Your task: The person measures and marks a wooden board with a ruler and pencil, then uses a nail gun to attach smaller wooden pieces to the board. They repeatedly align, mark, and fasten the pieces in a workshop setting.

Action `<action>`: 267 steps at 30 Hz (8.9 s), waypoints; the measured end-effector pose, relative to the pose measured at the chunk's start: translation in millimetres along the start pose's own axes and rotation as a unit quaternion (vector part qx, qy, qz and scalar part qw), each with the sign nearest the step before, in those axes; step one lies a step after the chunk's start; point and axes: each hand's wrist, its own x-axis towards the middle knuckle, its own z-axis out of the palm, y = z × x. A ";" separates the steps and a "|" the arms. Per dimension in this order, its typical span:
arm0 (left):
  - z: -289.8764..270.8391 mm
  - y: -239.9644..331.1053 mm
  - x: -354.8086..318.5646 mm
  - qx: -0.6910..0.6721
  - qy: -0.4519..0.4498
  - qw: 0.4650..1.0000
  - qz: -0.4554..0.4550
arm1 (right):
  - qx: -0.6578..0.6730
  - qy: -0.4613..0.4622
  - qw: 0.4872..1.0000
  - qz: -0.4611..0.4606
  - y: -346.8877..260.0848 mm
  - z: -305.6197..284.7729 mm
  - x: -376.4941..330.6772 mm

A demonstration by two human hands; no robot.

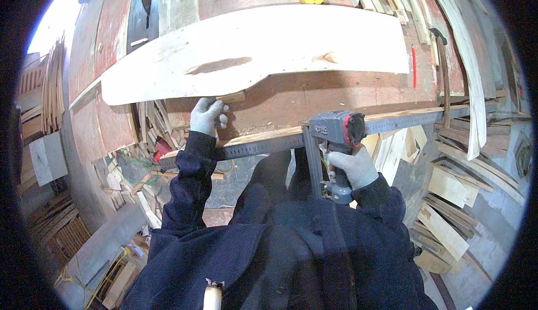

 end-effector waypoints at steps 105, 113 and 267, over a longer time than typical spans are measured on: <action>-2.8 -6.5 12.3 -0.093 0.011 0.996 0.009 | -0.215 -0.086 0.965 -0.121 -76.3 123.1 62.1; -2.6 -5.2 12.5 -0.096 0.005 0.995 0.003 | -0.273 -0.071 0.952 -0.116 -83.9 141.2 67.5; -34.9 -41.9 57.5 -0.270 0.160 0.950 0.001 | -0.454 0.393 0.800 -0.008 -200.7 -425.5 363.6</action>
